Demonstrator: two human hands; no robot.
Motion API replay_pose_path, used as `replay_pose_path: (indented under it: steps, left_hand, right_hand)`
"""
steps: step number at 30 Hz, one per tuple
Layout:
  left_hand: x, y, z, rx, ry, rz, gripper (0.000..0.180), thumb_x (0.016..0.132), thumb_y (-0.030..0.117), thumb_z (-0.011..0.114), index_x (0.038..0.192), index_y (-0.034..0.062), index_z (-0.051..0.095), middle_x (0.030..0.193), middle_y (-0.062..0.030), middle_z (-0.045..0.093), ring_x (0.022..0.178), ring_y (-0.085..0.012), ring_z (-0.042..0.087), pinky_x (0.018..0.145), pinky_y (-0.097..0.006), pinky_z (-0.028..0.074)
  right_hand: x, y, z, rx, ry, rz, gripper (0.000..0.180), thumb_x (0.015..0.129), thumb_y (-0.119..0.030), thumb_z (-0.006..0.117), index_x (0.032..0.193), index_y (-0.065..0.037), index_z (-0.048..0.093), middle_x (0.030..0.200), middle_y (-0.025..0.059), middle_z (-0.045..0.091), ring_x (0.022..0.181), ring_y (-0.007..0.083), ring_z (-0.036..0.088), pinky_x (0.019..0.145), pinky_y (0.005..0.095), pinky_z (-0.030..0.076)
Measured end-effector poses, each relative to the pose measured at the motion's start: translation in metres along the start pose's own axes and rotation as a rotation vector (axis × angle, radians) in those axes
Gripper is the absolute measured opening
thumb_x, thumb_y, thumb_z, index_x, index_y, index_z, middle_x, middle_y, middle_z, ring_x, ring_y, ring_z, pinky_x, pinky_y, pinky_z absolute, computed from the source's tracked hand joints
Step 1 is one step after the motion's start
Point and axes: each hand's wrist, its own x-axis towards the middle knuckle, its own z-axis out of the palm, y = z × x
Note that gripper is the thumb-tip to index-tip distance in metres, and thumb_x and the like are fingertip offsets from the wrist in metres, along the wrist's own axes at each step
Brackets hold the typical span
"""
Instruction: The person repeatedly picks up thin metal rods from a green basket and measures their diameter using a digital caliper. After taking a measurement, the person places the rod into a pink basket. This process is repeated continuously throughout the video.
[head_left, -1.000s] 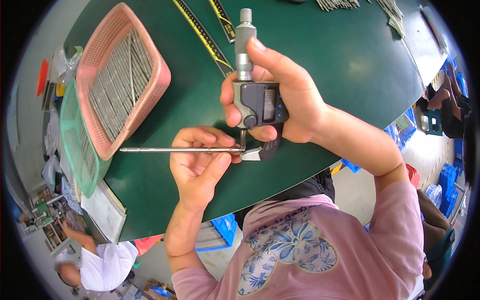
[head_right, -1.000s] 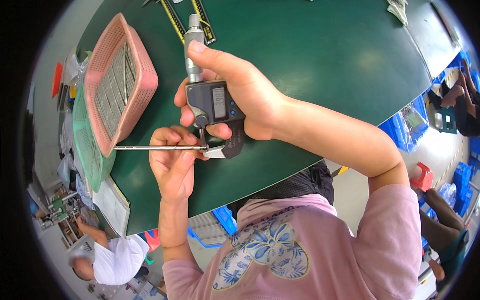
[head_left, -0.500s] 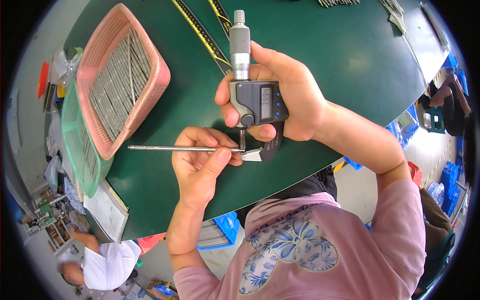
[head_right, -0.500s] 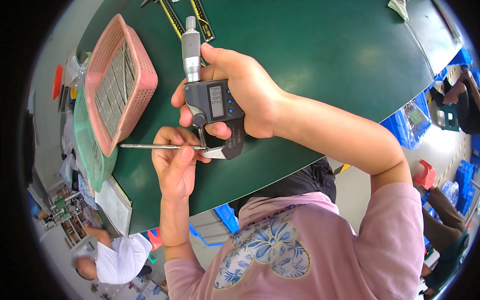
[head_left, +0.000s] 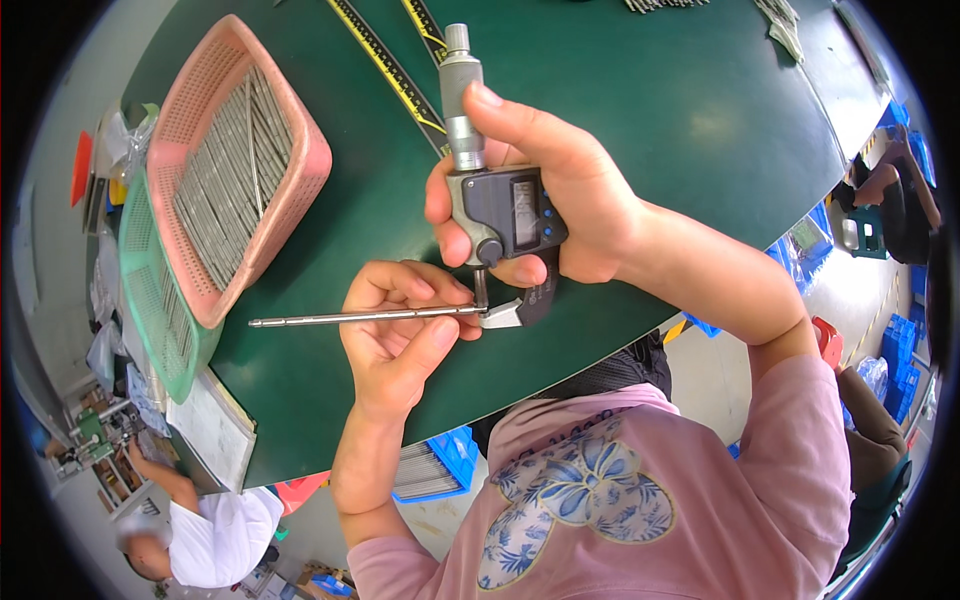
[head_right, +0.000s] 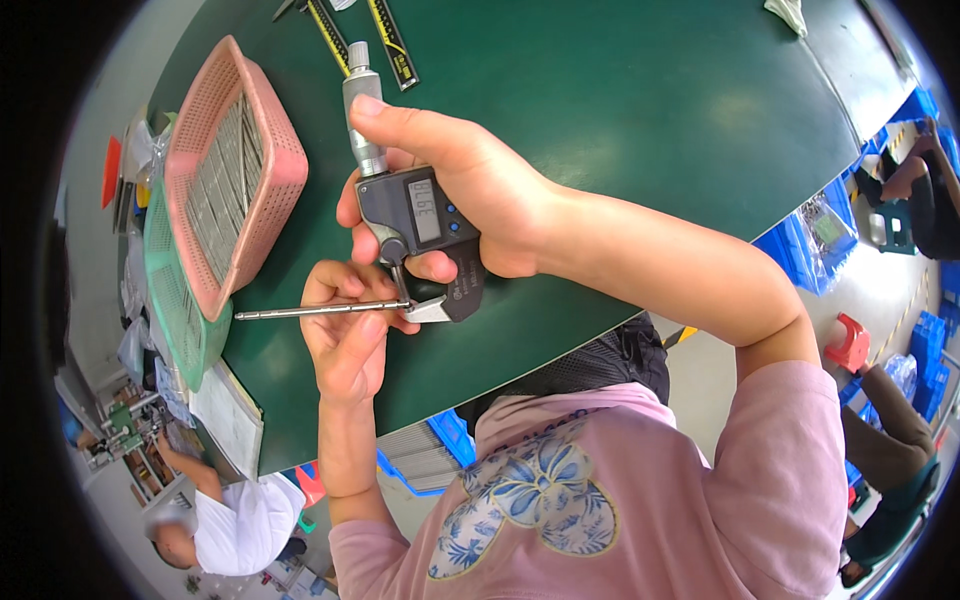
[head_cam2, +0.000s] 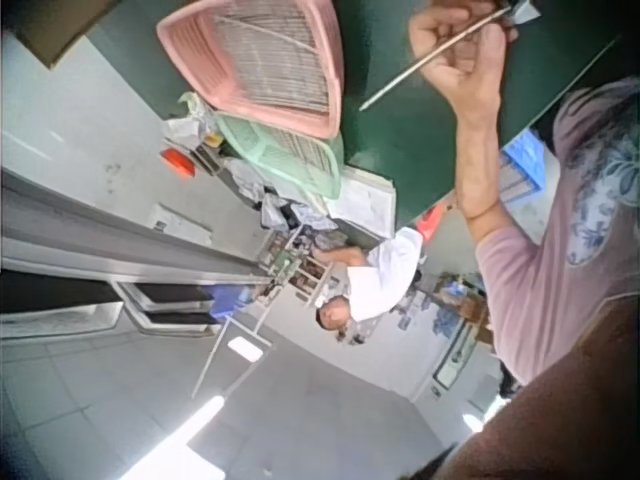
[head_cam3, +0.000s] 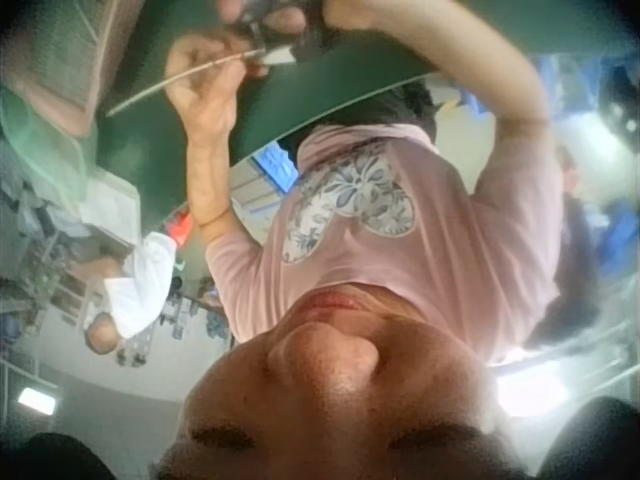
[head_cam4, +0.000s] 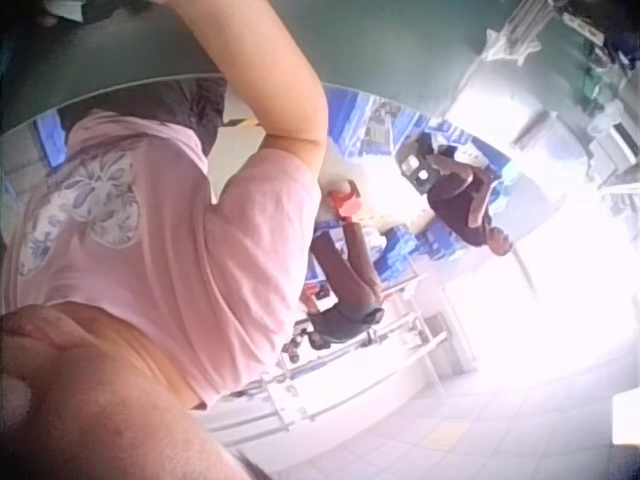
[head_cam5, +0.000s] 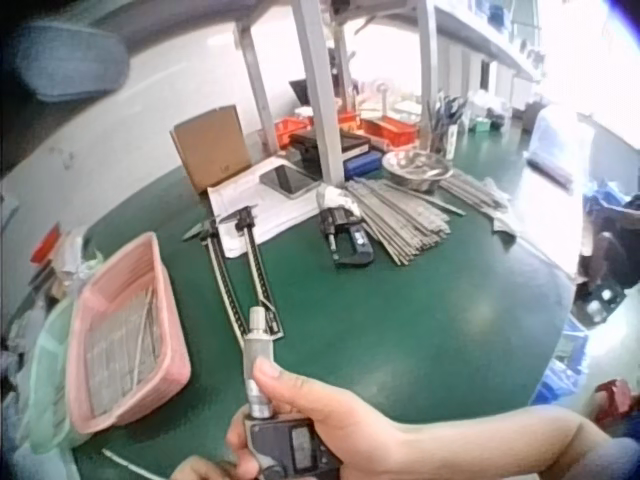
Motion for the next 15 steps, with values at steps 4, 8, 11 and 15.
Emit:
replay_pose_path:
  steps: [4,8,11,15]
  left_hand:
    - [0.0013,-0.0004,-0.0015,0.016,-0.002,-0.031,0.024,0.075,0.000,0.061,0.091,0.0015,0.044,0.088,-0.0158,0.056,0.073,-0.0177,0.059,0.065,-0.030,0.054]
    - [-0.0004,-0.0012,-0.0034,0.016,0.016,-0.060,0.019,0.076,0.000,0.060,0.088,0.0015,0.045,0.086,-0.0159,0.057,0.071,-0.0177,0.059,0.062,-0.029,0.054]
    - [-0.0005,-0.0011,-0.0031,0.005,0.023,-0.053,0.017,0.077,-0.001,0.059,0.086,0.0017,0.045,0.085,-0.0163,0.057,0.069,-0.0182,0.060,0.061,-0.029,0.055]
    - [-0.0005,-0.0005,-0.0039,-0.008,0.022,-0.041,0.015,0.078,-0.002,0.058,0.085,0.0015,0.045,0.085,-0.0168,0.057,0.069,-0.0188,0.061,0.060,-0.029,0.055]
  right_hand:
    - [-0.0005,-0.0007,0.0008,0.022,0.003,0.014,0.064,0.085,-0.057,0.032,0.079,0.002,0.055,0.064,0.0140,0.057,0.035,0.0145,0.042,0.032,0.0222,0.034]
    - [-0.0004,0.0003,-0.0001,0.024,-0.027,0.002,0.062,0.086,-0.054,0.032,0.079,0.003,0.055,0.064,0.0137,0.057,0.036,0.0145,0.042,0.033,0.0223,0.034]
    - [-0.0001,0.0011,-0.0012,0.023,-0.035,-0.010,0.063,0.086,-0.054,0.029,0.083,0.003,0.055,0.065,0.0137,0.057,0.036,0.0148,0.042,0.034,0.0225,0.034]
    - [-0.0001,0.0022,-0.0015,0.066,-0.022,0.027,0.066,0.086,-0.055,0.024,0.088,0.004,0.054,0.068,0.0139,0.057,0.036,0.0156,0.042,0.034,0.0225,0.035]
